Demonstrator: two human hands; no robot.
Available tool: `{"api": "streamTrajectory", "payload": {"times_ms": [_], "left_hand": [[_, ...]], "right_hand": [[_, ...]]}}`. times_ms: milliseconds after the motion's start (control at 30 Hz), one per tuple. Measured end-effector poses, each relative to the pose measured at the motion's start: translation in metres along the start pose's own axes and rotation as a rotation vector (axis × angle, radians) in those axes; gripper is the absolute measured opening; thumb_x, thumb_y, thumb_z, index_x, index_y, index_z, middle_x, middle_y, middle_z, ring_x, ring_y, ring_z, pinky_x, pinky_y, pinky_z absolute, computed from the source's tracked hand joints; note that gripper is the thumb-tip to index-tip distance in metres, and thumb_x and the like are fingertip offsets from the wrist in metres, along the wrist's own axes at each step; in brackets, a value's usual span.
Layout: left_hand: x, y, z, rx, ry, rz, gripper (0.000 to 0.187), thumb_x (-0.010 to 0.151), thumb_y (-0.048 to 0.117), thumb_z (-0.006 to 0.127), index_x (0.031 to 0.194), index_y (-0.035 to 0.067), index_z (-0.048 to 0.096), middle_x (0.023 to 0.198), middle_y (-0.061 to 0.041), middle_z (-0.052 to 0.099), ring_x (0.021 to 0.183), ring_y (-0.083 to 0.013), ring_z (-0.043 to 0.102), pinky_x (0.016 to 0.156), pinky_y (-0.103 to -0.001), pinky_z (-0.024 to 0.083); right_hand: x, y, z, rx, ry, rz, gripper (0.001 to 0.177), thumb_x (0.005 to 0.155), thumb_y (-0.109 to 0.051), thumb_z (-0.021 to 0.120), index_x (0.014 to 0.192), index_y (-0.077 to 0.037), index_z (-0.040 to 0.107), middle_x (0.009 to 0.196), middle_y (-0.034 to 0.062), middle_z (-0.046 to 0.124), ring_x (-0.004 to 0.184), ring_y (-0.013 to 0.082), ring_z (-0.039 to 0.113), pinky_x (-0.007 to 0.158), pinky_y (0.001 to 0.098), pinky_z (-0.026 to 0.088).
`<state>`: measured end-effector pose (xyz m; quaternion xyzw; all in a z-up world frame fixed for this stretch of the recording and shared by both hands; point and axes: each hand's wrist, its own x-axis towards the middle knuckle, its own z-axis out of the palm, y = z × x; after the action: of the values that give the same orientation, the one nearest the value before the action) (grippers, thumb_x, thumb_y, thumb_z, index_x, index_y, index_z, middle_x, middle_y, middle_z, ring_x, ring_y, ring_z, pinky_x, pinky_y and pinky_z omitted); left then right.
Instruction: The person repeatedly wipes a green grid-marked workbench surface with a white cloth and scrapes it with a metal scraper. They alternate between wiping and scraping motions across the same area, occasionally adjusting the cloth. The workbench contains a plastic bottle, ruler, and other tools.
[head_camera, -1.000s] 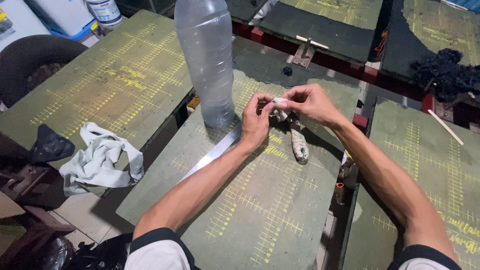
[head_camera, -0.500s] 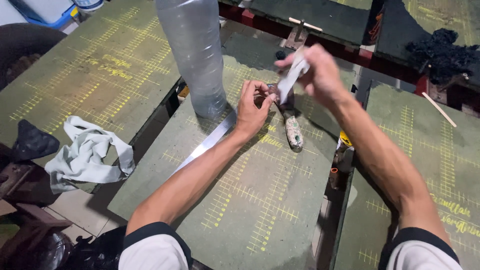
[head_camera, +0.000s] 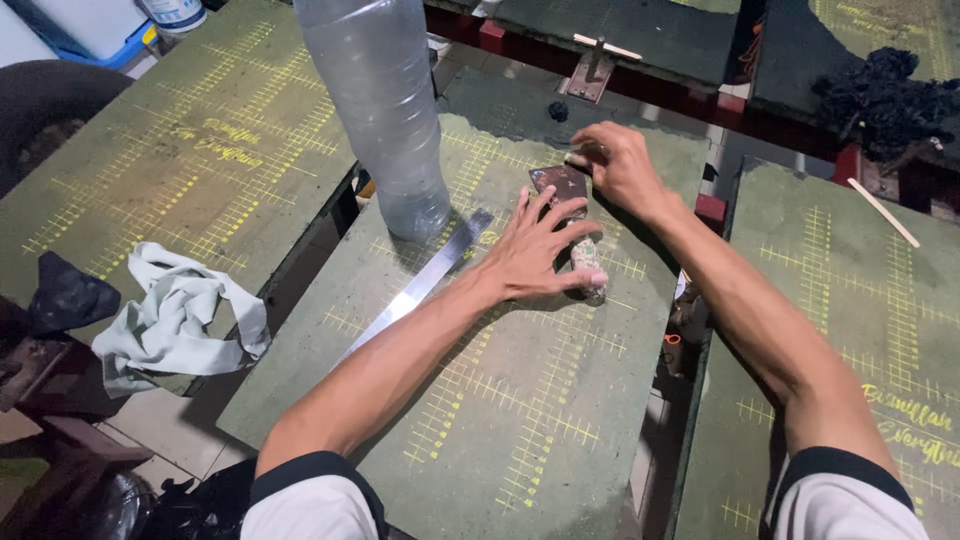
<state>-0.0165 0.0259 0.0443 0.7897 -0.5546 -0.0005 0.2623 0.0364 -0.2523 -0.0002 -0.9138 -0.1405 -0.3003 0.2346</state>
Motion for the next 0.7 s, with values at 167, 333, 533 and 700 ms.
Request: {"api": "streamTrajectory", "payload": {"times_ms": [167,333,533,700], "left_hand": [[0.001,0.007,-0.007,0.042,-0.087,-0.038,0.088,0.079,0.091,0.043,0.145,0.033,0.05,0.159,-0.008,0.037,0.152,-0.0475,0.021,0.125,-0.068,0.003],[-0.001,0.006,-0.006,0.067,-0.096,-0.049,0.089,0.076,0.093,0.043,0.144,0.035,0.049,0.159,-0.007,0.037,0.152,-0.0458,0.023,0.125,-0.068,0.003],[0.004,0.008,-0.005,0.043,-0.092,-0.035,0.095,0.071,0.095,0.05,0.144,0.035,0.048,0.161,-0.007,0.033,0.152,-0.0473,0.019,0.123,-0.069,0.002],[0.002,0.01,-0.013,0.002,-0.143,0.029,0.108,0.062,0.092,0.048,0.148,0.028,0.044,0.164,-0.015,0.021,0.152,-0.0487,0.002,0.116,-0.074,-0.011]], "right_hand": [[0.007,-0.029,-0.018,-0.094,-0.136,0.113,0.007,0.091,-0.013,0.081,0.098,-0.014,0.081,0.092,0.0167,0.071,0.09,0.0425,0.07,0.083,0.047,0.054],[0.007,-0.027,-0.01,0.005,-0.069,0.286,0.032,0.081,-0.011,0.088,0.11,-0.012,0.074,0.094,0.0146,0.074,0.098,0.0419,0.07,0.089,0.0499,0.052],[0.003,0.008,0.012,-0.07,-0.039,0.149,0.01,0.09,-0.004,0.078,0.095,-0.013,0.079,0.089,0.0155,0.067,0.089,0.042,0.068,0.08,0.0466,0.055],[0.032,-0.019,0.012,-0.067,-0.009,-0.026,0.018,0.092,0.011,0.068,0.077,0.002,0.07,0.08,0.0154,0.07,0.071,0.023,0.062,0.059,0.0387,0.049]]}}
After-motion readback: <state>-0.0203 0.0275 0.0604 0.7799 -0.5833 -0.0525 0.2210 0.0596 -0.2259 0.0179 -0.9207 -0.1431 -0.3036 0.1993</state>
